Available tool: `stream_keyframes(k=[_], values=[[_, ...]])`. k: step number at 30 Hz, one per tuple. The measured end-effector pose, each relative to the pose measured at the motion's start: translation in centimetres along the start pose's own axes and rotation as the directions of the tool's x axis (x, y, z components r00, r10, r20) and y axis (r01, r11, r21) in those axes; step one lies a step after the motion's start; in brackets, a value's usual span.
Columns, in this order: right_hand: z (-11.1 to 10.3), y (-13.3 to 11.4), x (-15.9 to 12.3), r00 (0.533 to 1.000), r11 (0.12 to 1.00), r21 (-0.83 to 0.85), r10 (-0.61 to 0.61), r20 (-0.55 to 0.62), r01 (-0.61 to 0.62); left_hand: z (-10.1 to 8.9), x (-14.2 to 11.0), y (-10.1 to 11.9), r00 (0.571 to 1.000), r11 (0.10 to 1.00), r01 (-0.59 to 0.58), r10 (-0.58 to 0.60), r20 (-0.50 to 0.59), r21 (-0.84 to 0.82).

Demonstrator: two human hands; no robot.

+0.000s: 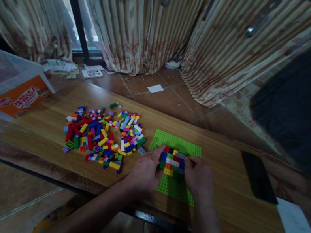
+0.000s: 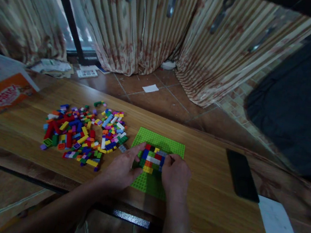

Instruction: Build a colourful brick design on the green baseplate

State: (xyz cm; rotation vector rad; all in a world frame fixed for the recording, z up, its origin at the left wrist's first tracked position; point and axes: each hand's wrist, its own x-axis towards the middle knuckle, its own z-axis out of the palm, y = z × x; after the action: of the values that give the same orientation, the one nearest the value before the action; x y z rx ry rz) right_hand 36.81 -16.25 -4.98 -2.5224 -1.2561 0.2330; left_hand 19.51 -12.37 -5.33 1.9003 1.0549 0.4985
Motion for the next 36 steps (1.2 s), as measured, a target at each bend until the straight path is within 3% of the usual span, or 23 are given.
stream_keyframes(k=[3, 7, 10, 16, 36], values=[[-0.3, -0.2, -0.1, 1.000, 0.997, 0.075, 0.019, 0.005, -0.019, -0.7, 0.0, 0.1, 0.999, 1.000, 0.017, -0.017, 0.031, -0.007], [-0.3, -0.5, 0.1, 0.994, 0.956, 0.290, 0.079, -0.071, -0.055, -1.0, 0.1, 0.1, 0.999, 0.999, 0.009, -0.011, 0.048, 0.037], [0.1, -0.8, 0.2, 0.994, 0.921, 0.390, 0.044, -0.102, -0.001, -1.1, 0.1, 0.1, 0.999, 0.997, 0.006, -0.010, 0.053, 0.077], [1.2, -1.2, 0.3, 0.993, 0.922, 0.375, -0.067, -0.100, 0.100, -1.1, 0.0, 0.0, 0.999, 0.995, -0.006, 0.001, 0.046, 0.100], [1.6, -1.5, 0.6, 0.995, 0.924, 0.374, -0.051, -0.082, 0.078, -1.0, -0.2, 0.3, 0.999, 0.995, -0.035, 0.033, 0.026, 0.092]])
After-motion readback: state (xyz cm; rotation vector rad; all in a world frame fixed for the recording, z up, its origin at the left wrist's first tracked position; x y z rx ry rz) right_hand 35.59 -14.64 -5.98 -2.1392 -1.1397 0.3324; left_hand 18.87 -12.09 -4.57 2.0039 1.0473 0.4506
